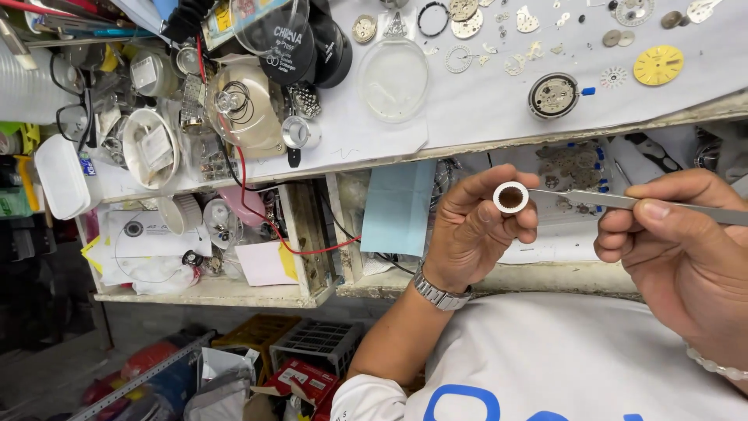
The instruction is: A person is cleaning and assembling tiny components of a watch movement using tweezers and a small brush at a repair bench.
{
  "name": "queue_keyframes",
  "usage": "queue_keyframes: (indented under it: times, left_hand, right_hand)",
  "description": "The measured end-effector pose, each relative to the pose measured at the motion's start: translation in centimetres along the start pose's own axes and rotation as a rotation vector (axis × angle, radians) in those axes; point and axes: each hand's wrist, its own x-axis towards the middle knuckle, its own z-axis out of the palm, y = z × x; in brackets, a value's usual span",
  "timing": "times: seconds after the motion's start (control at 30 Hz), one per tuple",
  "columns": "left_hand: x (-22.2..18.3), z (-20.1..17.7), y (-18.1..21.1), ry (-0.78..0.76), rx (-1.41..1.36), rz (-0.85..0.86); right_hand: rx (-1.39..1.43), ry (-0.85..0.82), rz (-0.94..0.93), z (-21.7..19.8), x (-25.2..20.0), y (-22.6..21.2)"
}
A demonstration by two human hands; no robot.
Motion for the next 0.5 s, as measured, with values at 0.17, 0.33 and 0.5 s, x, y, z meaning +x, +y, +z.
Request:
queue_keyframes:
  times: [0.17,0.33,0.5]
  left_hand:
    - [0.3,-0.3,-0.1,-0.002,-0.017,0.001]
    - [0.4,-0.5,0.1,-0.004,-0.009,0.008]
    - [0.0,-1.1,-0.1,-0.003,-0.058,0.006]
  right_hand:
    - [0.02,-0.044,-0.001,-0.8,0.1,0.3]
    - [0.071,-0.081,-0.043,-1.6,0.5,0.6]
    - [0.018,-0.052,-0.059,-2.7,0.8,1.3]
